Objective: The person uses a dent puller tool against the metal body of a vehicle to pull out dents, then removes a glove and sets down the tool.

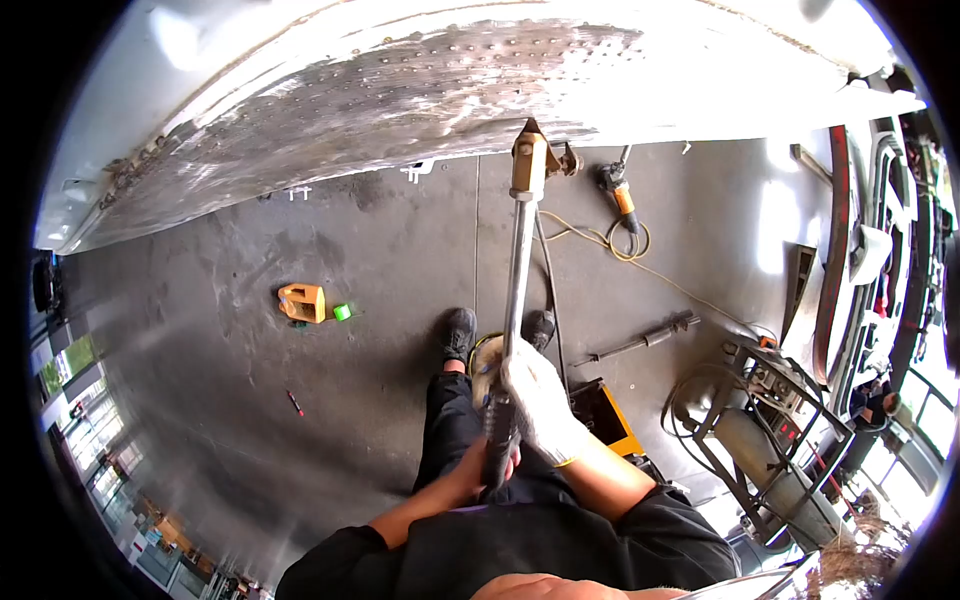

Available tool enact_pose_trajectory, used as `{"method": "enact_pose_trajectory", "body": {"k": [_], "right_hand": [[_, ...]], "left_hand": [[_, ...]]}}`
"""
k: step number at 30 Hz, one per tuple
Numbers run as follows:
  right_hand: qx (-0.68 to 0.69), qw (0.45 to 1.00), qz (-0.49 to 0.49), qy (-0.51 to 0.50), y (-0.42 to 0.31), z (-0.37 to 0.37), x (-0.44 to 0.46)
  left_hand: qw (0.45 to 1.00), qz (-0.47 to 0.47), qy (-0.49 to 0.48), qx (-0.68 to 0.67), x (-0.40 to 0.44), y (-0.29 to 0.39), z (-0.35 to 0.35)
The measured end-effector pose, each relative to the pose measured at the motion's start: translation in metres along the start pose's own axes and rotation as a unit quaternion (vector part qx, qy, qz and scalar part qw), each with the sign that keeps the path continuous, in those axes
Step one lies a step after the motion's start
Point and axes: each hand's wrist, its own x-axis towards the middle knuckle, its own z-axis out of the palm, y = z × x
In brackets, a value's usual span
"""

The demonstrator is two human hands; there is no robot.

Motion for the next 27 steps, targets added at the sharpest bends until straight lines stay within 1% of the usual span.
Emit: {"method": "enact_pose_trajectory", "body": {"k": [1,2,3,4,5,6,7,9,10,13,17,19,23,25,27], "right_hand": [[-0.035,0.998,-0.04,-0.028,-0.005,0.003,0.001],[-0.015,0.998,-0.036,-0.047,-0.011,0.009,0.0],[0.006,0.997,-0.031,-0.068,-0.014,0.013,-0.002],[0.016,0.997,-0.019,-0.066,-0.012,0.012,-0.003],[0.025,0.998,-0.011,-0.064,-0.01,0.01,-0.004],[0.001,0.999,-0.015,-0.046,-0.004,0.007,-0.005],[0.003,0.999,-0.016,-0.045,-0.002,0.005,-0.006],[0.007,0.999,0.009,-0.036,-0.002,0.003,-0.006],[0.036,0.999,0.009,-0.013,-0.001,0.007,-0.006],[0.037,0.999,-0.023,-0.01,-0.002,0.003,-0.003],[0.046,0.999,-0.012,-0.003,-0.006,0.005,-0.003],[0.047,0.999,-0.015,-0.005,-0.004,0.004,-0.002],[0.047,0.999,-0.013,-0.003,-0.001,0.002,-0.001],[0.042,0.999,-0.015,-0.003,0.002,-0.002,-0.001],[0.036,0.999,-0.017,-0.002,0.003,-0.004,-0.001]], "left_hand": [[0.986,-0.064,-0.139,0.064,0.001,0.0,-0.02],[0.972,-0.102,-0.115,0.177,-0.013,0.006,0.002],[0.96,-0.12,-0.098,0.231,-0.017,0.001,0.011],[0.945,-0.139,-0.083,0.284,-0.02,-0.005,0.019],[0.975,-0.075,-0.09,0.191,-0.007,-0.032,-0.003],[0.991,-0.009,-0.097,0.096,-0.001,-0.045,-0.015],[0.991,-0.011,-0.095,0.097,-0.005,-0.041,-0.009],[0.998,0.054,0.019,0.036,-0.012,-0.021,0.025],[0.986,0.086,0.058,0.132,-0.016,-0.007,0.046],[0.988,0.09,0.058,0.113,-0.013,-0.006,0.05],[0.991,0.082,0.066,0.085,-0.01,-0.008,0.053],[0.988,0.095,0.026,0.123,-0.005,-0.009,0.045],[0.991,0.081,0.04,0.095,-0.004,-0.013,0.04],[0.994,0.078,0.014,0.076,-0.003,-0.014,0.04],[0.994,0.073,0.016,0.078,-0.003,-0.012,0.043]]}}
